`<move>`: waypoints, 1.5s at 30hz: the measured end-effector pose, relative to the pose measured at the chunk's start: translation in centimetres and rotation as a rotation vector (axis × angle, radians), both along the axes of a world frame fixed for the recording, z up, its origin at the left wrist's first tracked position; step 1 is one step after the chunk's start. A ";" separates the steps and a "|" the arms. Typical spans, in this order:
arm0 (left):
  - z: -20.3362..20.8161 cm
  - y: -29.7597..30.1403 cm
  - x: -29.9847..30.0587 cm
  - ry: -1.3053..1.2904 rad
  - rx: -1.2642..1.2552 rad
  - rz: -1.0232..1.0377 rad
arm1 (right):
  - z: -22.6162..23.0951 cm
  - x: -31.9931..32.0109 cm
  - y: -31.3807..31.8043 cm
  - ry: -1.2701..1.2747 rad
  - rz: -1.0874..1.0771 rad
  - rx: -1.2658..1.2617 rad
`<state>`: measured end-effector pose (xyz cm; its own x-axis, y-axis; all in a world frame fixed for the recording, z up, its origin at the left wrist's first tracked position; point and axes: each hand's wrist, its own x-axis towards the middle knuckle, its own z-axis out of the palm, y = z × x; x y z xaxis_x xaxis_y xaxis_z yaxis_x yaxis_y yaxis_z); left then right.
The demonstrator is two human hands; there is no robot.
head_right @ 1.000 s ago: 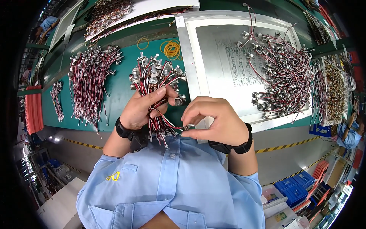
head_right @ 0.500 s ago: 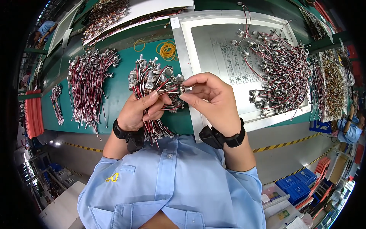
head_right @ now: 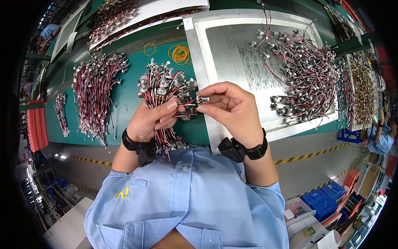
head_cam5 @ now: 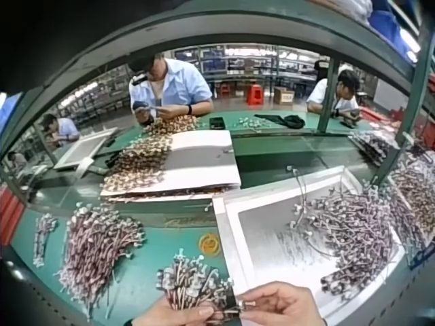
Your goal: The person gathers a bundle of wire harnesses from a table and then picks up individual harnesses from a tray, adding them one by one to the bundle.
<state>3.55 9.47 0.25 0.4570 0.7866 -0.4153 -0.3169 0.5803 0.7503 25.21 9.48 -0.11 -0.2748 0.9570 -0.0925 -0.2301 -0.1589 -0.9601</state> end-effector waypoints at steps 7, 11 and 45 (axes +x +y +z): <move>-0.1 -0.1 -0.1 -0.005 0.009 -0.013 | -0.1 0.2 -0.1 -0.013 0.011 0.003; -0.1 0.0 0.0 0.001 0.000 -0.014 | -0.1 0.3 -0.1 -0.013 0.024 -0.006; -0.3 0.1 0.0 0.010 0.004 -0.027 | -0.7 0.3 0.1 0.040 0.049 0.049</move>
